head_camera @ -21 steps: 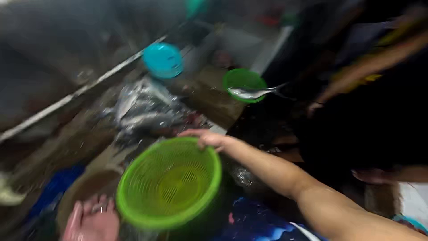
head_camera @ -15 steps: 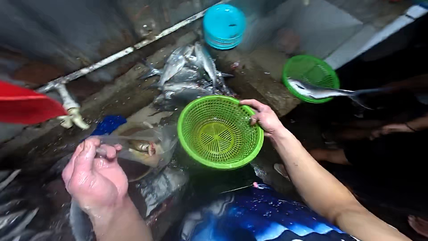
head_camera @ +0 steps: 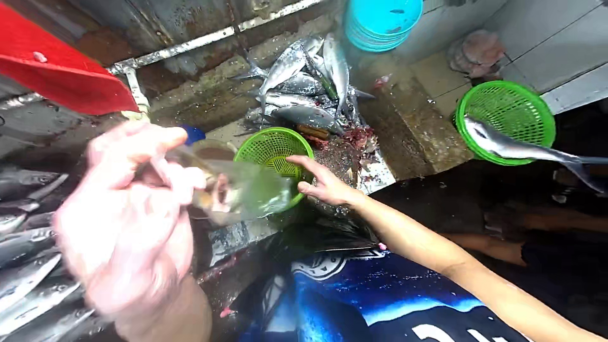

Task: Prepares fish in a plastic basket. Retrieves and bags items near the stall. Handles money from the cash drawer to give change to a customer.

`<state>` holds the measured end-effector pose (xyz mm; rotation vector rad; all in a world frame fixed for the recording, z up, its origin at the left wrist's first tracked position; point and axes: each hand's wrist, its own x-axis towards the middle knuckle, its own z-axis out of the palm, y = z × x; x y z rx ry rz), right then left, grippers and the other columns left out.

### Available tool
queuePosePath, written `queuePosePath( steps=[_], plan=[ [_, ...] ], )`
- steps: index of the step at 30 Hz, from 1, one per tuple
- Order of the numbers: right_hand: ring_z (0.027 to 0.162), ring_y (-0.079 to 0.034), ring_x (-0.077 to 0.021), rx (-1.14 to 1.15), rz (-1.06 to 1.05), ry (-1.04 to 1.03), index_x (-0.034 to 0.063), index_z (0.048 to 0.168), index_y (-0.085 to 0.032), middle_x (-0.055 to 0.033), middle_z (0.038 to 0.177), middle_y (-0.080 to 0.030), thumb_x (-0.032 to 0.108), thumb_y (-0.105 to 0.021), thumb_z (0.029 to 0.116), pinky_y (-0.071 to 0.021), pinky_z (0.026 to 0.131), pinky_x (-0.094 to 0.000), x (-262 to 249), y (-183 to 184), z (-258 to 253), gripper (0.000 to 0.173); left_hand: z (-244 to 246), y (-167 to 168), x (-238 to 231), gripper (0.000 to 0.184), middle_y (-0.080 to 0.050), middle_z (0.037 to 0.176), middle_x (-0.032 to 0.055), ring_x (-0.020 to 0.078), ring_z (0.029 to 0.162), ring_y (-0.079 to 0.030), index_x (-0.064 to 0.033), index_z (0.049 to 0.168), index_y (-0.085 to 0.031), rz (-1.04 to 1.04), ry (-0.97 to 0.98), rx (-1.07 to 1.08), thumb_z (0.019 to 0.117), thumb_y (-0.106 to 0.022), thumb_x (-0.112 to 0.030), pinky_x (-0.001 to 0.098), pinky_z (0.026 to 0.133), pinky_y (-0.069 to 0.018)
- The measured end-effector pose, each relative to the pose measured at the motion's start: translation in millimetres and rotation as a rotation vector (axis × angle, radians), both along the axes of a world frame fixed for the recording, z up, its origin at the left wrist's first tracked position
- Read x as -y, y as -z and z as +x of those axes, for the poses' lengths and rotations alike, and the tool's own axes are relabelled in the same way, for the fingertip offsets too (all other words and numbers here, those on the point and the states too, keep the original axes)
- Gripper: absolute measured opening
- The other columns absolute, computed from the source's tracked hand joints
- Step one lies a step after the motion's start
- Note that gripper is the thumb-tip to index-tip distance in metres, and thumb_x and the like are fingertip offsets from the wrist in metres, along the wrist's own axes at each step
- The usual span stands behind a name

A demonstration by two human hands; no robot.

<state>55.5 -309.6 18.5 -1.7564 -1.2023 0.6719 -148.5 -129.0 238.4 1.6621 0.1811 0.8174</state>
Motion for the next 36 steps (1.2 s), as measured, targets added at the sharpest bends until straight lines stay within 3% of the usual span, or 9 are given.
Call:
queuePosePath(
  steps=[4,8,12,16,21,23,28,31,36],
  plan=[
    [0.073,-0.068,-0.0182,-0.048,-0.116,0.090,0.0107,0.103,-0.071,-0.0046,0.083,-0.070,0.026,-0.070,0.0962,-0.0581,0.067,-0.0455,-1,-4,9,0.017,1,74,-27,0.024,-0.066,0.118,0.0066,0.0181,0.083,-0.066,-0.0113,0.110,-0.068,0.286,-0.249,-0.681,0.0989,-0.065,-0.033,0.0368,0.069,-0.0583],
    [0.069,-0.068,-0.0266,0.223,-0.274,0.301,0.0156,0.102,-0.070,-0.0073,0.079,-0.069,0.027,-0.070,0.0954,-0.0561,0.062,-0.0541,23,-2,36,0.013,-18,159,-42,0.065,-0.064,0.117,0.0334,0.0482,0.106,-0.066,0.0056,0.125,-0.063,0.370,0.055,-1.429,0.0950,-0.069,-0.052,0.0692,0.093,-0.0511],
    [0.053,-0.056,-0.0151,-0.276,0.005,0.263,0.0066,0.116,-0.071,-0.0053,0.065,-0.061,0.009,-0.070,0.0955,-0.0516,0.052,-0.0336,24,-49,44,0.021,-15,182,-39,0.037,-0.059,0.070,-0.0062,0.0038,0.059,-0.053,-0.0086,0.093,-0.069,-0.290,0.248,-0.982,0.1088,-0.040,-0.027,0.0221,0.059,-0.0493],
    [0.055,-0.057,-0.0143,-0.438,0.262,-0.114,0.0006,0.125,-0.062,-0.0083,0.069,-0.061,0.005,-0.063,0.0959,-0.0540,0.054,-0.0309,9,-93,16,0.029,47,160,-4,0.042,-0.070,0.099,-0.0022,0.0048,0.071,-0.060,-0.0132,0.122,-0.066,-0.604,0.058,-0.391,0.1125,-0.030,-0.032,0.0214,0.062,-0.0511],
    [0.048,-0.046,-0.0126,-0.272,0.243,0.030,0.0028,0.112,-0.064,-0.0032,0.060,-0.050,0.015,-0.062,0.1005,-0.0421,0.046,-0.0291,-23,-92,25,0.017,70,168,42,0.044,-0.066,0.072,-0.0031,0.0086,0.066,-0.063,-0.0114,0.088,-0.071,0.233,0.260,-0.604,0.1089,-0.041,-0.036,0.0324,0.065,-0.0552],
    [0.069,-0.063,-0.0169,-0.271,0.104,-0.020,0.0047,0.130,-0.057,-0.0084,0.082,-0.066,0.026,-0.054,0.1074,-0.0570,0.066,-0.0367,-32,-55,33,0.031,64,188,41,0.042,-0.067,0.072,0.0019,0.0162,0.070,-0.067,-0.0110,0.084,-0.071,0.495,0.074,-0.693,0.1068,-0.048,-0.038,0.0440,0.068,-0.0552],
    [0.081,-0.070,-0.0209,-0.243,-0.185,-0.146,0.0091,0.140,-0.050,-0.0104,0.091,-0.070,0.044,-0.047,0.1088,-0.0601,0.080,-0.0459,-41,22,7,0.046,57,237,13,0.033,-0.068,0.073,0.0049,0.0161,0.060,-0.067,-0.0077,0.119,-0.062,0.022,-0.240,-0.916,0.0922,-0.076,-0.021,0.0392,0.063,-0.0600],
    [0.074,-0.070,-0.0211,-0.242,-0.174,-0.098,0.0093,0.137,-0.051,-0.0100,0.085,-0.069,0.041,-0.045,0.1099,-0.0606,0.076,-0.0460,-46,22,7,0.043,53,233,15,0.025,-0.069,0.076,0.0039,0.0154,0.070,-0.066,-0.0070,0.094,-0.073,0.063,0.008,-1.000,0.1013,-0.063,-0.029,0.0433,0.074,-0.0576],
    [0.093,-0.066,-0.0172,0.135,0.128,0.063,0.0087,0.131,-0.061,-0.0021,0.099,-0.070,0.048,-0.051,0.1032,-0.0557,0.085,-0.0456,-30,29,3,0.049,45,219,9,0.059,-0.044,0.057,-0.0058,0.0043,0.049,-0.041,-0.0159,0.070,-0.051,-0.677,0.274,-0.887,0.1106,-0.026,-0.052,0.0197,0.046,-0.0347]
  ],
)
